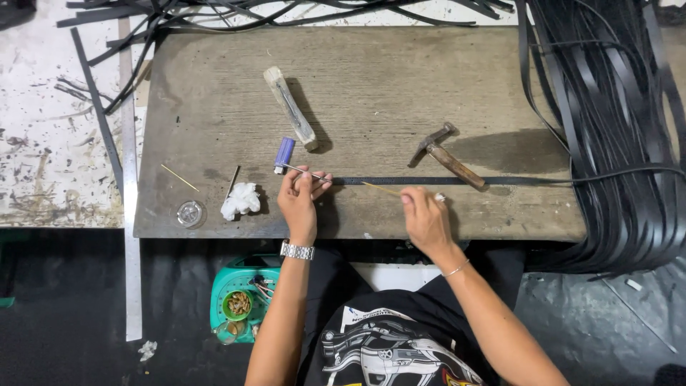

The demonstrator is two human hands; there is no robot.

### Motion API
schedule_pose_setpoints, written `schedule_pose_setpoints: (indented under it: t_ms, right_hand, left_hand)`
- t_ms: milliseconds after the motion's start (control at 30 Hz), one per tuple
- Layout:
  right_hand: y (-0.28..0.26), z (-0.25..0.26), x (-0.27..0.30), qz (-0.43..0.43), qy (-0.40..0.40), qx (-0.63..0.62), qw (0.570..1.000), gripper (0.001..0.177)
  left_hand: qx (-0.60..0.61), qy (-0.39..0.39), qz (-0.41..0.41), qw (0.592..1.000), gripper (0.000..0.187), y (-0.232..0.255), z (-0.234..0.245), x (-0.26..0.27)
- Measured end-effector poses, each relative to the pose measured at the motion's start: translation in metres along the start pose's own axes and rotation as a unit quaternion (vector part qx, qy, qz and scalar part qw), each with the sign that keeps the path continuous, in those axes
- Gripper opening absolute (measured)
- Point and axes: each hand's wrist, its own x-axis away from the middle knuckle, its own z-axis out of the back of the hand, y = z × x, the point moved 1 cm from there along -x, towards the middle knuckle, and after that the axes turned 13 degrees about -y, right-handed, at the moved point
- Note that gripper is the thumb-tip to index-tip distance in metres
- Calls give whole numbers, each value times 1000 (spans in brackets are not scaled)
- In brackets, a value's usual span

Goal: Inserting metal rods into leather strips and hammering them on a workshop table to shape or secure them.

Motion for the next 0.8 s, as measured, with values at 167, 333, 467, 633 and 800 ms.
schedule_pose_setpoints:
  t_ms: [167,333,467,633,800]
  right_hand:
    - [-59,13,-29,26,-10,-15,1000,23]
    - [-72,21,-40,35,-36,3,999,31]
    - [-63,14,-33,28,-72,-1,997,39]
    - [-64,15,-34,21,-81,-19,996,40]
    - [-61,13,-32,20,-87,-10,996,42]
  left_hand:
    - [43,23,26,998,22,-7,9,1]
    - [45,21,38,998,23,-6,10,1]
    - [23,11,44,999,23,-5,6,2]
    - [22,6,44,999,24,-9,9,1]
    - [8,2,40,999,23,-13,10,0]
